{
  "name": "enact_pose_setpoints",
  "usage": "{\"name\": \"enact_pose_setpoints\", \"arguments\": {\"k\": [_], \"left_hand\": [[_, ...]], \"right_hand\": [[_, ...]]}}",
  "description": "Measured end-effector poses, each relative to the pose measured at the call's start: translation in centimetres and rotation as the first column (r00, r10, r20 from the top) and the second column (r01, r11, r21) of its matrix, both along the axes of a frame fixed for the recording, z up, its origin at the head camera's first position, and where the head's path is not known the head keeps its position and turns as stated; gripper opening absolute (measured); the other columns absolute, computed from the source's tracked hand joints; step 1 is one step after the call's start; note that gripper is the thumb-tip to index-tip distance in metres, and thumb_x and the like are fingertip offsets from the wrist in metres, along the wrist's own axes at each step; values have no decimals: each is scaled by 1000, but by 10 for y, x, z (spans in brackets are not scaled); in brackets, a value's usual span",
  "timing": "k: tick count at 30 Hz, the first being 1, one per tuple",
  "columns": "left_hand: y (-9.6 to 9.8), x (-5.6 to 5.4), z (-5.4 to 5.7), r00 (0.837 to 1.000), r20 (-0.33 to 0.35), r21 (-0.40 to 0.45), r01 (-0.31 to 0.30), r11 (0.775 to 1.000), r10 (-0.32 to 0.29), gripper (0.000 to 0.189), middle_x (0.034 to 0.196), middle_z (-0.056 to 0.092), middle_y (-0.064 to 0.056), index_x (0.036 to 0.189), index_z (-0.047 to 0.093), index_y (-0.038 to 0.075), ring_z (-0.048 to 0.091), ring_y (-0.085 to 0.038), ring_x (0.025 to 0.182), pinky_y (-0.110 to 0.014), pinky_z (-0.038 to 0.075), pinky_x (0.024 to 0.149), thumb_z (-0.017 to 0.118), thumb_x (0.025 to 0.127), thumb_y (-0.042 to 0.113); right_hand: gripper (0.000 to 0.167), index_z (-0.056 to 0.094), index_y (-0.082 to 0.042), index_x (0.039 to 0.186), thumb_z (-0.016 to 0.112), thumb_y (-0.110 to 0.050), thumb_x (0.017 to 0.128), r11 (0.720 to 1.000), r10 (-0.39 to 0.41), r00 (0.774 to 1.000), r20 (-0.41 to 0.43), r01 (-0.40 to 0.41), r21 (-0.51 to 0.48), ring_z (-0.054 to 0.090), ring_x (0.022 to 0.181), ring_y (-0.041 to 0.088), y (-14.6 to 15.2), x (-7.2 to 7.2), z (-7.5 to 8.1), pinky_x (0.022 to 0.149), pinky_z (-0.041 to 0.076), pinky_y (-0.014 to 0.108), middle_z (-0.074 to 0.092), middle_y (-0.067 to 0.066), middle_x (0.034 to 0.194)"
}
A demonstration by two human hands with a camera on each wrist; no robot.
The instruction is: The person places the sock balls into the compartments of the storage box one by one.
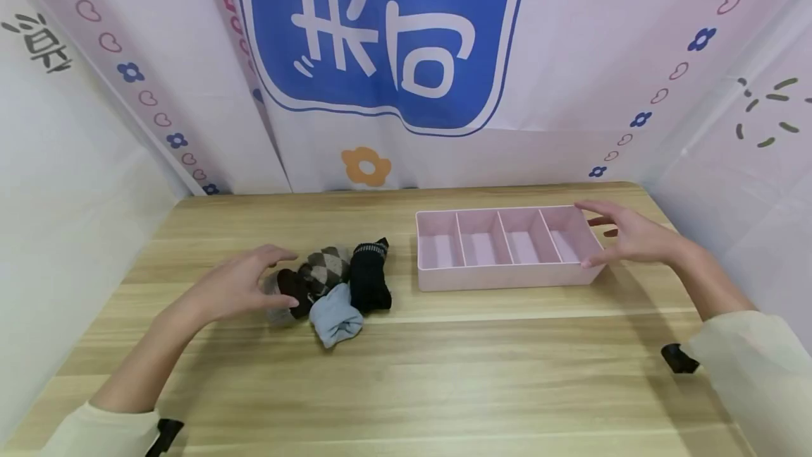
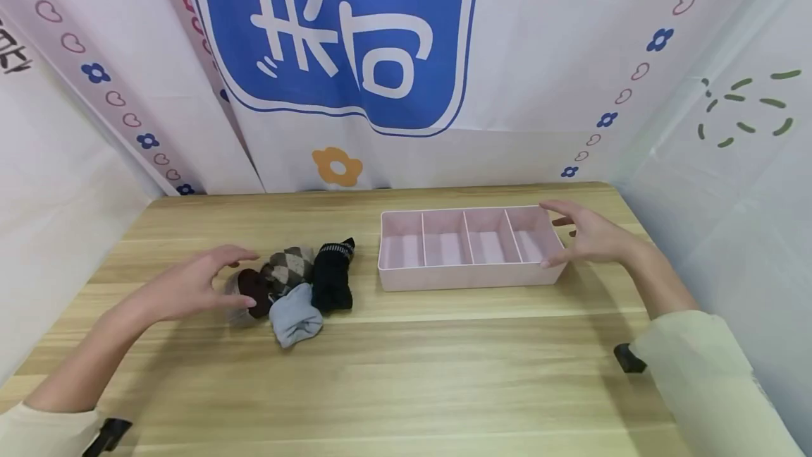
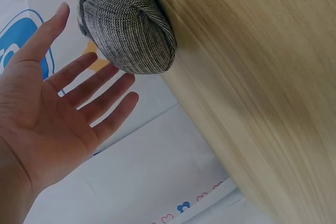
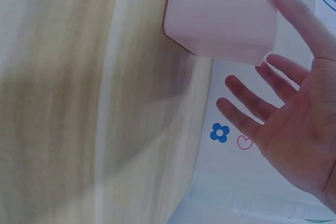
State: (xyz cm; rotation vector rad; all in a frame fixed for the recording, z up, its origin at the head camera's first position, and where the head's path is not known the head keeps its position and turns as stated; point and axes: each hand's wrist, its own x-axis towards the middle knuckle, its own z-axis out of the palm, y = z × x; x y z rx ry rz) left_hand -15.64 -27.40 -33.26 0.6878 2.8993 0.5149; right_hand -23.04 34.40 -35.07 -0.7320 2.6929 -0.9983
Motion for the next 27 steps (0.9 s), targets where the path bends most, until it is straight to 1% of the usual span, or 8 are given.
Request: {"name": "enact_pose_setpoints", "arguments": {"k": [3, 6, 9, 14, 17, 20, 27], "left_hand": [[0, -4, -3, 1000, 11, 18, 20, 1000, -20, 75, 134, 63, -26, 136, 60, -6, 64, -43, 114, -59, 53, 94, 88, 83, 38], [-1, -6, -5, 999, 17, 29, 39, 999, -39, 72, 130, 66, -23, 133, 63, -6, 64, -40, 110, -57, 54, 93, 92, 79, 33], [-2, -7, -6, 998, 20, 23, 52, 998, -53, 75, 128, 67, -22, 131, 64, -5, 64, -42, 113, -59, 53, 95, 95, 73, 32], [-3, -6, -9, 998, 27, -13, 60, 998, -60, 85, 130, 65, -23, 131, 63, -5, 61, -47, 118, -63, 50, 98, 98, 66, 37], [-1, -6, -9, 998, 40, -49, 42, 998, -41, 87, 133, 64, -24, 133, 63, -4, 59, -49, 121, -65, 48, 100, 98, 66, 39], [-2, -7, -11, 999, 36, -76, 40, 996, -38, 86, 133, 64, -24, 132, 63, -3, 59, -48, 122, -65, 49, 100, 97, 66, 40], [-5, -6, -12, 998, -5, -47, 64, 997, -64, 78, 126, 67, -21, 126, 66, -3, 63, -45, 116, -61, 53, 95, 97, 65, 35]], "right_hand": [[104, 30, 11, 155, 91, -11, 73, 1000, 7, 1000, 20, -7, 10, 52, 126, 59, 1, -2, 1, 98, 44, 74, 31, 35, 158], [104, 30, 9, 156, 90, -12, 75, 1000, 4, 999, 46, -5, 14, 52, 126, 59, 1, -4, 2, 98, 45, 73, 27, 33, 160], [103, 28, 7, 157, 89, -13, 76, 1000, -2, 997, 76, 1, 14, 50, 127, 60, 1, -5, 2, 98, 47, 71, 23, 33, 161], [104, 25, 7, 159, 88, -10, 78, 1000, -11, 993, 119, 11, 1, 50, 128, 59, 0, -5, 1, 99, 49, 67, 18, 33, 162], [105, 24, 6, 159, 88, -9, 78, 1000, -21, 990, 138, 21, 0, 49, 129, 58, 0, -4, 2, 99, 50, 64, 16, 32, 163], [105, 23, 6, 159, 88, -9, 78, 1000, -30, 988, 151, 30, 2, 49, 129, 57, 0, -3, 2, 99, 51, 62, 16, 31, 163], [105, 23, 6, 159, 89, -9, 78, 999, -35, 987, 156, 36, -4, 51, 128, 55, -1, -5, 3, 100, 51, 62, 16, 31, 163]]}}
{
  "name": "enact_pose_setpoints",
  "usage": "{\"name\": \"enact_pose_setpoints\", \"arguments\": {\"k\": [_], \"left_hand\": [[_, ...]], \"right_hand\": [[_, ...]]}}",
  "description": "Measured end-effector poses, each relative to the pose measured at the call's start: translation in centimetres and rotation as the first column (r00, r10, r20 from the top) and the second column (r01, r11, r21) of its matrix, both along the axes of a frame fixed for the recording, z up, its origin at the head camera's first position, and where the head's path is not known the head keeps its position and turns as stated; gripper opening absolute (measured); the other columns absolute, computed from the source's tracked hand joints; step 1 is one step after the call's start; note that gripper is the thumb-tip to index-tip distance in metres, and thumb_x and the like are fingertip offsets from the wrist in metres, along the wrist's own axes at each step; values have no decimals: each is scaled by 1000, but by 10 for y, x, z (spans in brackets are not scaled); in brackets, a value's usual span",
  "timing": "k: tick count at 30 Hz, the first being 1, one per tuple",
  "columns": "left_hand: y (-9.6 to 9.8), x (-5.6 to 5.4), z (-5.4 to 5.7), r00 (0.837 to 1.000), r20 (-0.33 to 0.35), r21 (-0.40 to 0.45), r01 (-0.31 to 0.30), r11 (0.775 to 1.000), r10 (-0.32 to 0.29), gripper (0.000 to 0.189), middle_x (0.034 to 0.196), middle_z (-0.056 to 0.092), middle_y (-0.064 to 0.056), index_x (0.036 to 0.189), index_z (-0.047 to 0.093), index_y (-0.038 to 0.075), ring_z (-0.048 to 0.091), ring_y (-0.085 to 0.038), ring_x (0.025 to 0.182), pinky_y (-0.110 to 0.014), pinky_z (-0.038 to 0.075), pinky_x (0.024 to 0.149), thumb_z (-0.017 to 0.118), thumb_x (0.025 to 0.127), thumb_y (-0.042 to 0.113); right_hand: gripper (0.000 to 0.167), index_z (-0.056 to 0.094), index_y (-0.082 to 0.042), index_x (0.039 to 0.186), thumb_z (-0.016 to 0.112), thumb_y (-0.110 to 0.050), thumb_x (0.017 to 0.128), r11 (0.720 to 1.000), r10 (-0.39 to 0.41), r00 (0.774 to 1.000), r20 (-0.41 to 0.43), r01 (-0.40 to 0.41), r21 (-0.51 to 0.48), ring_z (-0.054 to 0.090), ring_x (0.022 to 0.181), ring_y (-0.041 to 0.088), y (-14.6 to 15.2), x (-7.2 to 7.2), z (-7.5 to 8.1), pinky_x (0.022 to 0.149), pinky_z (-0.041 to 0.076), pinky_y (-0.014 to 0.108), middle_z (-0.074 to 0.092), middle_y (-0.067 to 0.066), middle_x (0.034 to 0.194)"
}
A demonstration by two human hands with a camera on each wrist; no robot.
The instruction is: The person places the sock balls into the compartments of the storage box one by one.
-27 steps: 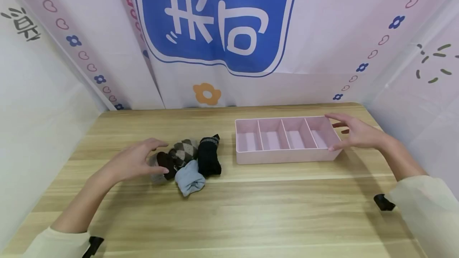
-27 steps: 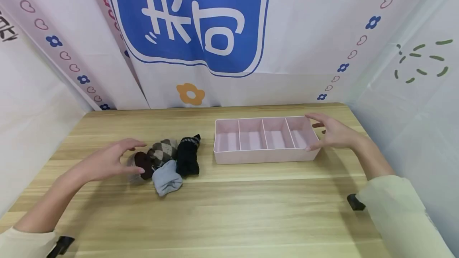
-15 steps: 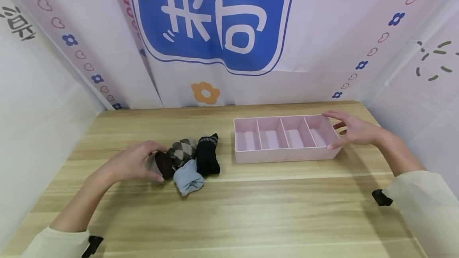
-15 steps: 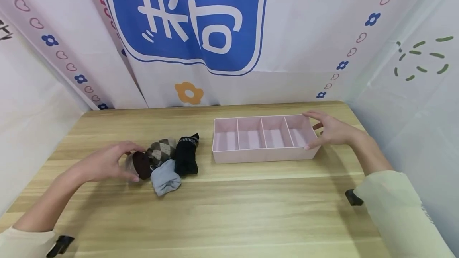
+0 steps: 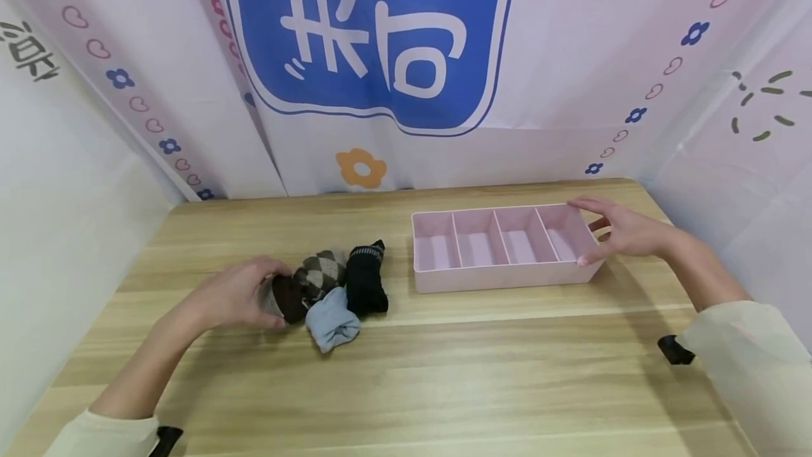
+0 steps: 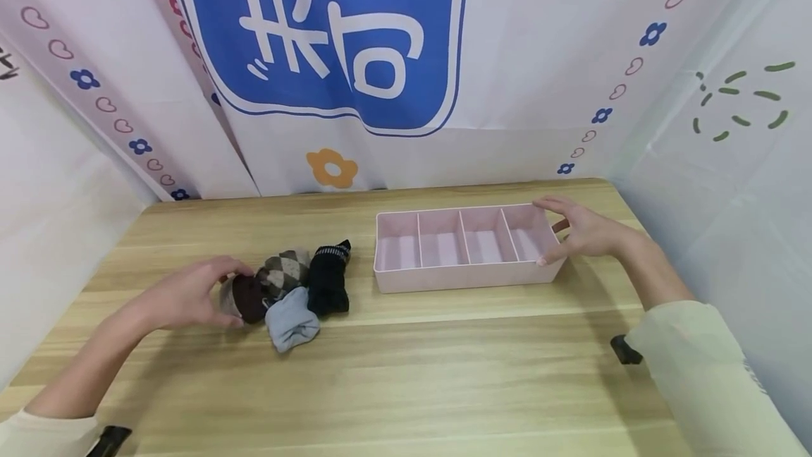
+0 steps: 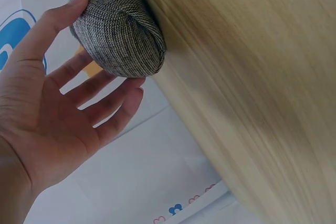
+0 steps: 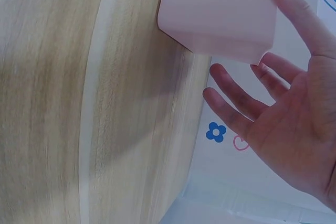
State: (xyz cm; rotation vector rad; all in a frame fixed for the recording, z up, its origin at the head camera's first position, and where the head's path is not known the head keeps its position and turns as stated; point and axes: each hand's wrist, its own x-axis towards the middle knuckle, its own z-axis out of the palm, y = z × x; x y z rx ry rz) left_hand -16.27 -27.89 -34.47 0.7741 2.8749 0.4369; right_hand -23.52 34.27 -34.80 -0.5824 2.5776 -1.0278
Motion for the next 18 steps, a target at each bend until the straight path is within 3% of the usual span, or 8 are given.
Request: {"name": "enact_pose_setpoints", "arguments": {"k": [10, 18], "left_hand": [[-4, -1, 10, 999, 37, 142, 24, 989, -30, 71, 121, 68, -17, 125, 65, -3, 64, -34, 105, -56, 56, 88, 95, 67, 25], [-7, -3, 23, 998, 22, 234, 49, 971, -56, 70, 122, 67, -15, 128, 63, -1, 61, -30, 103, -42, 57, 75, 94, 71, 24]], "right_hand": [[106, 24, 6, 159, 90, -10, 78, 1000, 0, 1000, -11, 1, 6, 53, 126, 55, 3, 0, -1, 98, 53, 60, 17, 32, 163], [107, 25, 4, 160, 91, -10, 76, 1000, 1, 1000, -28, -2, -18, 56, 122, 51, 3, 1, -3, 93, 57, 52, 23, 30, 162]]}}
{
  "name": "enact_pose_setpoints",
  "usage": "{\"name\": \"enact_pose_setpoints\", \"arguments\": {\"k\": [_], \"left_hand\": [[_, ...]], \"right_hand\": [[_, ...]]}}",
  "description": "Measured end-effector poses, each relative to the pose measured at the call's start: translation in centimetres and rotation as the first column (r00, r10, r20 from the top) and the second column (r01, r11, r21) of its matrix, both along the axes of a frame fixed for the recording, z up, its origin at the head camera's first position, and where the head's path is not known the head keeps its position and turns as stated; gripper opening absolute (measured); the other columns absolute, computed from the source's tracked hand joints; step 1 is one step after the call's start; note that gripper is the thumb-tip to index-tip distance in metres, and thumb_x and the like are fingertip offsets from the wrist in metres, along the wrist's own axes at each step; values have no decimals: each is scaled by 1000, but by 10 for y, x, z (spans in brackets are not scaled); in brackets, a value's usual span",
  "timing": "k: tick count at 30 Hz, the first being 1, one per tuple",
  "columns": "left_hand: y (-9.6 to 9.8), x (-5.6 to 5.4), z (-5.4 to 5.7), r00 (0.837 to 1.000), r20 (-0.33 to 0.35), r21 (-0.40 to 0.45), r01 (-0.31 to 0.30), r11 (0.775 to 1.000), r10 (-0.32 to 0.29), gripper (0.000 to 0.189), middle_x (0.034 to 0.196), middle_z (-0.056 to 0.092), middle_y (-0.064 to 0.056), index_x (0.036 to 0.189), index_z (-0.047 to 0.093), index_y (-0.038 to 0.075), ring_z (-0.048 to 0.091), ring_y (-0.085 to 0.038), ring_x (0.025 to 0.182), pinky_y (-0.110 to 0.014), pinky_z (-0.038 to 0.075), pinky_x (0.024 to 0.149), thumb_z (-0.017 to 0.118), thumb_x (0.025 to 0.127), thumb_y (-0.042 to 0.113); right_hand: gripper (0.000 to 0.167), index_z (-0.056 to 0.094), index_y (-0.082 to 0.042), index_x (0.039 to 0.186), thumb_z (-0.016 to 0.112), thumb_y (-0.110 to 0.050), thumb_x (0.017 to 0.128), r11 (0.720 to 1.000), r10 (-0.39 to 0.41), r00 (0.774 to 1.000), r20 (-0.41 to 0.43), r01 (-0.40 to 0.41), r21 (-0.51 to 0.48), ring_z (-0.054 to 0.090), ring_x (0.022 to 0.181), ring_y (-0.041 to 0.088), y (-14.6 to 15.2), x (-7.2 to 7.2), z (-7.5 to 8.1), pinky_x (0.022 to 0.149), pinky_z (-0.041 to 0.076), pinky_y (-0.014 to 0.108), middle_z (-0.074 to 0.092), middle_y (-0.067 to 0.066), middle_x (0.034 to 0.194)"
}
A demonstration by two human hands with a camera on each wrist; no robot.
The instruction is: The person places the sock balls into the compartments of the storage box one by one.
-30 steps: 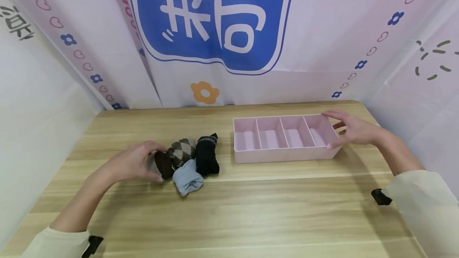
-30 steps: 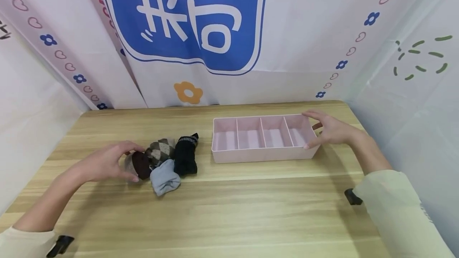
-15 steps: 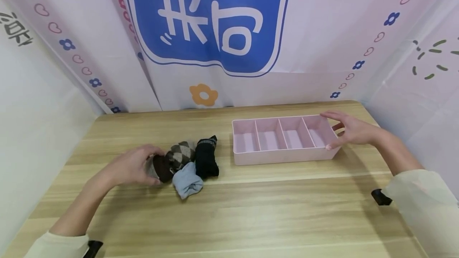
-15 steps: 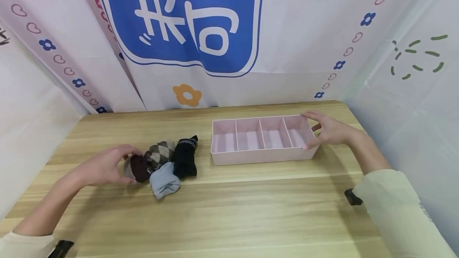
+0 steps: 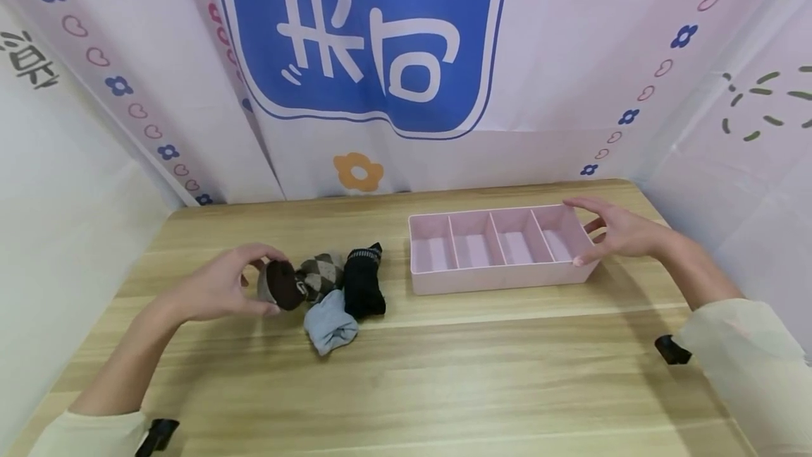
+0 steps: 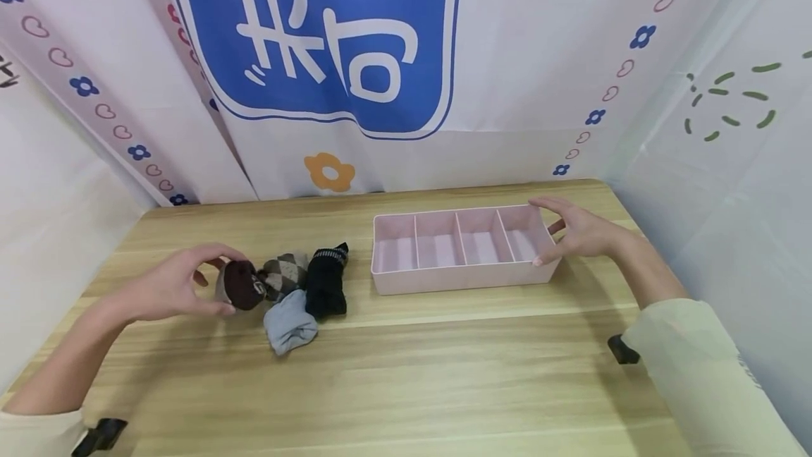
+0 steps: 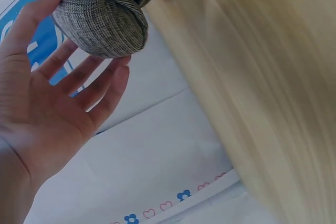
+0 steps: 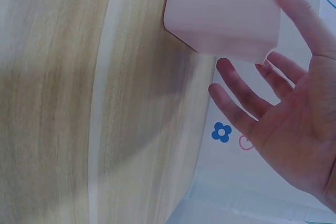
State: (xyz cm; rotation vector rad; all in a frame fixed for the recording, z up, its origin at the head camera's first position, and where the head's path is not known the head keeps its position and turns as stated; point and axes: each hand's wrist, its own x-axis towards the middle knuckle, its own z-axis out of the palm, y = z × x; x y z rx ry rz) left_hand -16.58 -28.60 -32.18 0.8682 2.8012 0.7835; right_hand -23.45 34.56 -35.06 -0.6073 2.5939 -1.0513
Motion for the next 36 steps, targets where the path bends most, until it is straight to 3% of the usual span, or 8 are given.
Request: {"name": "enact_pose_setpoints", "arguments": {"k": [11, 23, 29, 36], "left_hand": [[22, -6, 12, 997, -80, 50, 22, 999, -18, 64, 123, 68, -9, 129, 64, 5, 60, -24, 104, -37, 58, 75, 92, 74, 23], [54, -16, 15, 998, -54, 174, -10, 985, 20, 67, 126, 66, -8, 136, 63, 7, 57, -22, 108, -36, 58, 78, 91, 77, 20], [73, -22, 12, 1000, -14, 227, -7, 974, 10, 65, 128, 64, -11, 135, 63, 5, 57, -28, 110, -44, 60, 79, 90, 76, 14], [96, -27, 7, 999, -25, 234, -14, 972, 21, 68, 130, 63, -14, 136, 62, 2, 56, -29, 110, -50, 58, 82, 90, 76, 13]], "right_hand": [[107, 24, 8, 158, 91, -10, 76, 1000, 4, 1000, -6, -4, 0, 58, 120, 48, -2, 1, 3, 86, 58, 32, 24, 31, 161], [107, 27, 7, 158, 92, -14, 76, 999, 1, 1000, -2, -1, 39, 58, 119, 48, -3, -1, 3, 89, 59, 43, 24, 32, 161], [108, 26, 7, 158, 92, -14, 76, 999, 0, 1000, 9, -1, 45, 59, 119, 47, -4, -1, 5, 89, 59, 44, 23, 32, 161], [108, 25, 7, 159, 91, -15, 77, 998, -2, 1000, 20, 1, 57, 59, 120, 49, -4, 0, 7, 90, 59, 49, 20, 33, 162]]}}
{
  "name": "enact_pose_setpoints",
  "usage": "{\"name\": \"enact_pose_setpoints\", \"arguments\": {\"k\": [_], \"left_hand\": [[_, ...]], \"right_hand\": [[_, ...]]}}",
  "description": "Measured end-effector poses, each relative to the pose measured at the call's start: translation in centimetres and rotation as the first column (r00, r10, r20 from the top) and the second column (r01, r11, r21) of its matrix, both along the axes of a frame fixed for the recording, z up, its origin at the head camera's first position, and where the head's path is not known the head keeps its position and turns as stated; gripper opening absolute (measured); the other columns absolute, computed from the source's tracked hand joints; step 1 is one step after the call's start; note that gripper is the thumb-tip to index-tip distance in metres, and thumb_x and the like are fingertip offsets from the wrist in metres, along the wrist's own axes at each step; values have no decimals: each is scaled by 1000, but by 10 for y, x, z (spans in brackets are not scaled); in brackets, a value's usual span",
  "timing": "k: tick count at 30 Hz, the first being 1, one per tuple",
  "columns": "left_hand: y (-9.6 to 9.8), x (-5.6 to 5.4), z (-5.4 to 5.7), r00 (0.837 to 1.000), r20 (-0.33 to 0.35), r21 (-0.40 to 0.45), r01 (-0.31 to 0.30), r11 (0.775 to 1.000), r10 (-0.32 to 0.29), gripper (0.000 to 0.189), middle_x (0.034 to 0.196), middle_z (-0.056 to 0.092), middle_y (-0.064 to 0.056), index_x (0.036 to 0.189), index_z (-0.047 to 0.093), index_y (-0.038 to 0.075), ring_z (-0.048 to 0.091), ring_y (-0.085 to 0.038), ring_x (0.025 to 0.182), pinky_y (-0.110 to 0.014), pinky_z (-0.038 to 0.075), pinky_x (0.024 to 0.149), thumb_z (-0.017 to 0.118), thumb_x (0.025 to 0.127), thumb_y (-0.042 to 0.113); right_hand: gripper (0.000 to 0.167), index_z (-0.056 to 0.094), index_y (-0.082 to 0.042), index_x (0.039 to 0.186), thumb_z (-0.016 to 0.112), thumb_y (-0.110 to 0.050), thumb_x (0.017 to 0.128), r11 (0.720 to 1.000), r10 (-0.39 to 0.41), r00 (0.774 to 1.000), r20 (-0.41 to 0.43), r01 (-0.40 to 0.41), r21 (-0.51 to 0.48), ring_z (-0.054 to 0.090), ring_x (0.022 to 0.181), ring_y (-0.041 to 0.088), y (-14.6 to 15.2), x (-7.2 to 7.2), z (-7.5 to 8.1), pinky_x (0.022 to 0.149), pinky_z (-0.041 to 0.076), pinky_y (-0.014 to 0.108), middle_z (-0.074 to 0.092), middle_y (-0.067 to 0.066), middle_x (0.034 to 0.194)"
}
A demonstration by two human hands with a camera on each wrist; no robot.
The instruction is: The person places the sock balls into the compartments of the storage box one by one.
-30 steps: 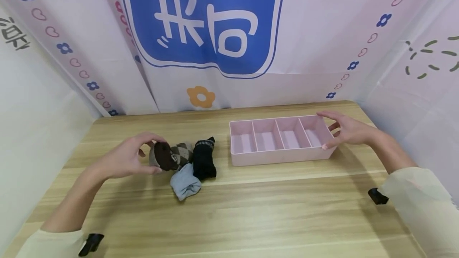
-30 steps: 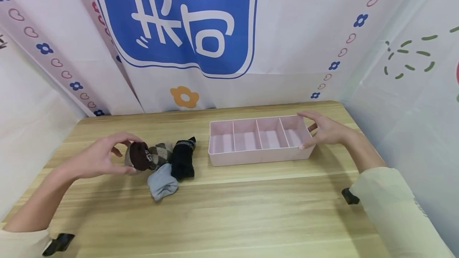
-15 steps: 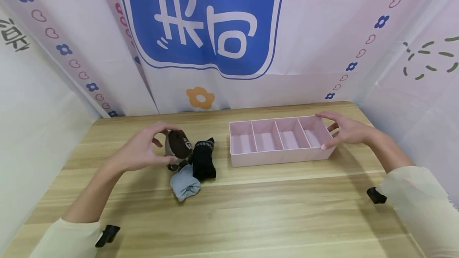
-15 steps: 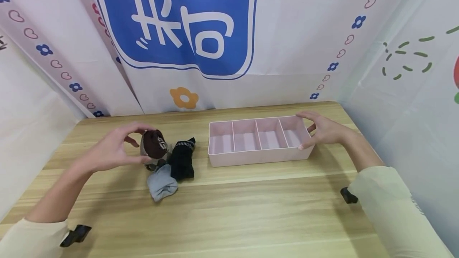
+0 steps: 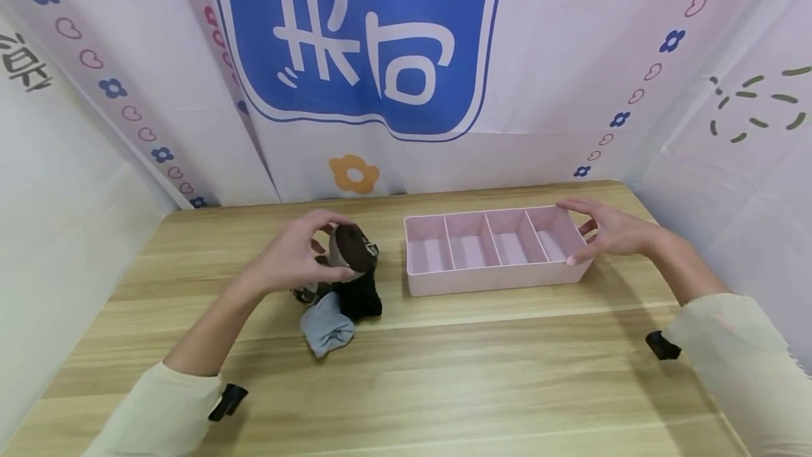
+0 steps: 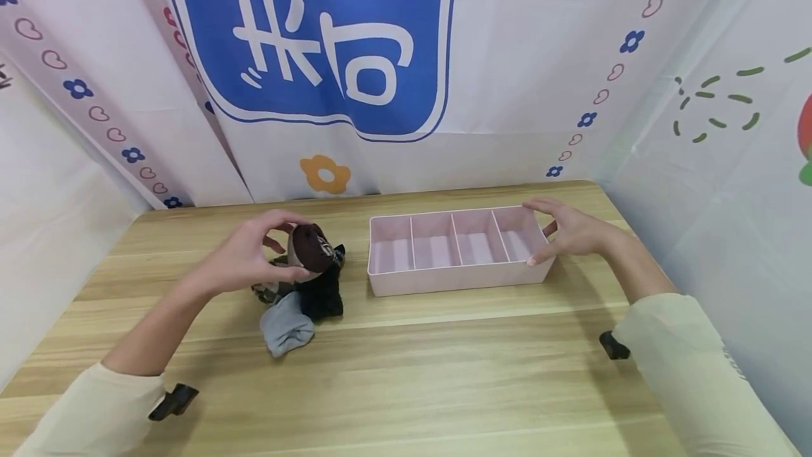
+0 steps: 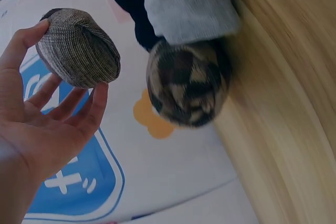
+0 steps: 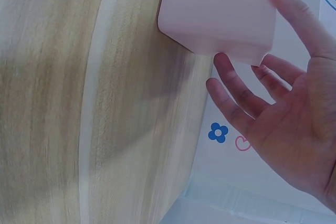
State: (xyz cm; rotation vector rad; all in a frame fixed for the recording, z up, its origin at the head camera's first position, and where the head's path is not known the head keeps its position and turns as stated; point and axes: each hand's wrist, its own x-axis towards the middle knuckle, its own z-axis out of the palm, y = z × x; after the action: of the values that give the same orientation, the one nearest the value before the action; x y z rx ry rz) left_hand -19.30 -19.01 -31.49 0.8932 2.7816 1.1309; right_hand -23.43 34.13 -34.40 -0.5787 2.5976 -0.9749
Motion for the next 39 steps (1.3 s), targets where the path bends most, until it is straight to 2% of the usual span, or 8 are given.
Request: {"name": "enact_pose_setpoints", "arguments": {"k": [5, 15, 26, 33, 39], "left_hand": [[15, -3, -1, 1000, 5, 24, 7, 1000, -7, 69, 129, 64, -13, 136, 62, 3, 56, -29, 110, -52, 58, 83, 91, 75, 14], [37, -9, -1, 999, 26, 66, 24, 997, -26, 67, 131, 63, -11, 135, 63, 4, 56, -27, 111, -45, 57, 85, 91, 75, 14], [62, -16, -5, 998, 33, 131, 53, 990, -57, 66, 130, 63, -14, 134, 63, 2, 59, -31, 110, -52, 59, 85, 91, 76, 16], [74, -22, -9, 996, 22, 132, 81, 988, -84, 67, 129, 65, -13, 134, 63, 3, 61, -30, 110, -42, 60, 84, 91, 75, 17], [84, -24, -12, 994, 44, 143, 95, 985, -102, 68, 130, 66, -13, 134, 63, 3, 64, -31, 112, -41, 61, 86, 92, 75, 17]], "right_hand": [[108, 25, 6, 159, 91, -16, 77, 1000, -4, 1000, 7, 4, 6, 58, 121, 50, -1, 0, 0, 91, 58, 49, 19, 33, 162], [109, 24, 3, 160, 91, -19, 79, 1000, -12, 1000, 17, 11, 28, 57, 123, 50, -2, 0, 3, 93, 57, 51, 18, 32, 163], [109, 24, 3, 161, 91, -20, 79, 999, -21, 999, 30, 20, 35, 56, 124, 52, -2, 0, 3, 93, 57, 49, 17, 32, 164], [108, 23, 3, 161, 91, -18, 79, 999, -26, 999, 35, 25, 36, 56, 124, 52, -1, 0, 2, 91, 57, 47, 17, 32, 164], [108, 25, 5, 159, 92, -17, 78, 997, -15, 1000, 2, 15, 77, 58, 122, 51, -1, -2, 3, 90, 56, 47, 21, 33, 162]]}}
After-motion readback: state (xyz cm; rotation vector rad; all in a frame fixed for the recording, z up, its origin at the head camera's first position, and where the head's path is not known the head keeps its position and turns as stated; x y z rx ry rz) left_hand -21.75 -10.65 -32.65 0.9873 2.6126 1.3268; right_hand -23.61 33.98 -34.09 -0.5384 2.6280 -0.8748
